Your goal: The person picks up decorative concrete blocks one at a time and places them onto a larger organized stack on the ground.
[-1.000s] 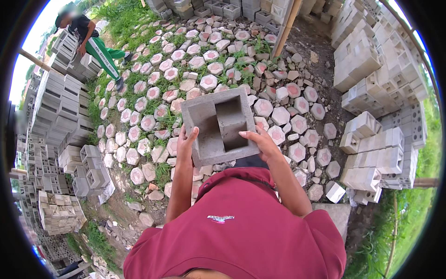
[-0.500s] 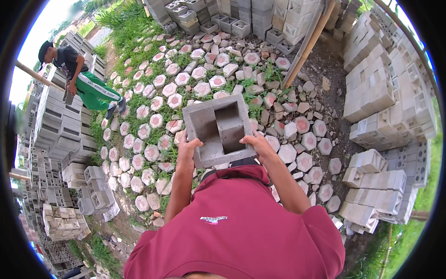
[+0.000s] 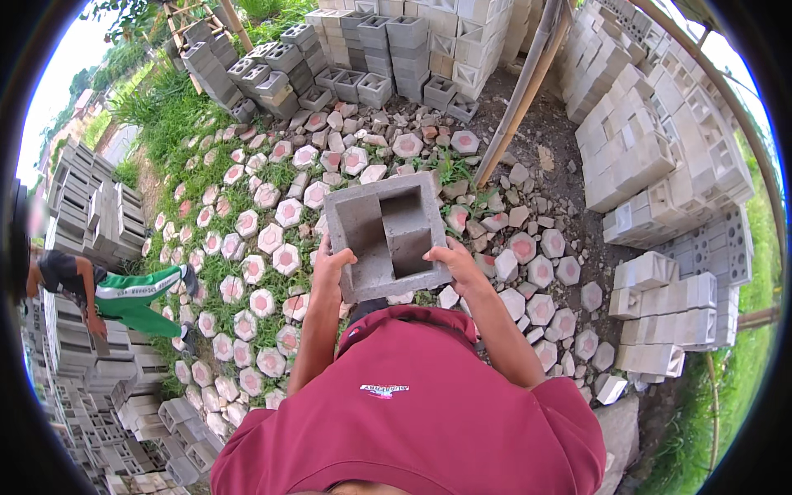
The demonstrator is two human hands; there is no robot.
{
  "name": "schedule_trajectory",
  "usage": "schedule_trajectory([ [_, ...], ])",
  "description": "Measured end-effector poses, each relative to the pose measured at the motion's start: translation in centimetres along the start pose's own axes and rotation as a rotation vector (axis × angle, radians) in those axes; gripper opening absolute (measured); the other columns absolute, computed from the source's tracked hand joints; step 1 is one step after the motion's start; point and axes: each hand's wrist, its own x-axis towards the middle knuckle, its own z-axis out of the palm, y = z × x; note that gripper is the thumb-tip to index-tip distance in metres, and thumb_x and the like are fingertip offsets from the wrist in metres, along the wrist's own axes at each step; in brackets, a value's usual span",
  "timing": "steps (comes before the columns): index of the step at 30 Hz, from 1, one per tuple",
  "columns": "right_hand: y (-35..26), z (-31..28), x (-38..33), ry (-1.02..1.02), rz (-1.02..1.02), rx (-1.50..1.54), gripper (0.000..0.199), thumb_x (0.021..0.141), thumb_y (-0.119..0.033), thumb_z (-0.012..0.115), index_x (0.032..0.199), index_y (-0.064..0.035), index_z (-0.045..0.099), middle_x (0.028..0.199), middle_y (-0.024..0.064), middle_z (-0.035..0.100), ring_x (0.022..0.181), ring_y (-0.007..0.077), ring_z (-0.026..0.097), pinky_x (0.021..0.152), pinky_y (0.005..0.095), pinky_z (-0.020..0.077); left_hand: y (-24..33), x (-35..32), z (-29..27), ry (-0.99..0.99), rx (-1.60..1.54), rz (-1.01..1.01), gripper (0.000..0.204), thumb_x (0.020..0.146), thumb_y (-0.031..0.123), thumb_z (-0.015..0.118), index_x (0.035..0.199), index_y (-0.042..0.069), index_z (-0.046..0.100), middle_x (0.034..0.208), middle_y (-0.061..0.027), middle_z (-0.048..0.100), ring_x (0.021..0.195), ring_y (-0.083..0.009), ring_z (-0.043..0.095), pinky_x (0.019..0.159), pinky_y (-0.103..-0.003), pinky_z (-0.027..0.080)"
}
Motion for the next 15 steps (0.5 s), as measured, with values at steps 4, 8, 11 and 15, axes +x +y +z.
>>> schedule_trajectory([
  [4, -1.0, 3.2, 7.0, 0.091, 0.024, 0.087, 0.040, 0.074, -0.011, 0.067, 0.111, -0.0003, 0.056, 0.093, 0.0065, 0.060, 0.085, 0.0165, 0.058, 0.077, 0.0313, 0.0477, 5.4, 8.1, -0.5, -0.076, 0.066, 0.019, 0.070, 0.064, -0.004, 0.057, 0.133, 0.001, 0.045, 0.093, -0.0064, 0.061, 0.078, -0.0152, 0.057, 0.068, -0.028, 0.047],
  [8, -2.6, 8.1, 13.0, 0.132, -0.043, 0.118, 0.039, 0.073, -0.011, 0.067, 0.109, -0.0005, 0.056, 0.091, 0.0058, 0.059, 0.084, 0.0162, 0.058, 0.077, 0.0317, 0.0473, 9.6, 15.2, -3.1, -0.112, 0.106, 0.008, 0.070, 0.064, -0.004, 0.056, 0.133, 0.002, 0.045, 0.096, -0.0062, 0.062, 0.080, -0.0149, 0.057, 0.069, -0.028, 0.047],
  [11, -3.7, 11.3, 16.8, 0.162, -0.016, 0.112, 0.044, 0.073, -0.012, 0.067, 0.114, -0.0010, 0.055, 0.093, 0.0065, 0.059, 0.087, 0.0171, 0.058, 0.077, 0.0329, 0.0481, 11.8, 20.2, -5.7, -0.123, 0.112, -0.057, 0.085, 0.064, -0.006, 0.058, 0.145, 0.005, 0.034, 0.105, -0.0086, 0.062, 0.086, -0.0165, 0.058, 0.071, -0.028, 0.047],
  [15, -4.1, 13.4, 21.9, 0.163, 0.042, 0.141, 0.045, 0.074, -0.011, 0.066, 0.116, 0.0000, 0.053, 0.092, 0.0068, 0.060, 0.086, 0.0173, 0.058, 0.078, 0.0331, 0.0484, 14.6, 24.8, -6.5, -0.107, 0.176, -0.103, 0.083, 0.064, -0.005, 0.058, 0.144, 0.005, 0.035, 0.104, -0.0083, 0.062, 0.085, -0.0160, 0.058, 0.070, -0.027, 0.047],
])
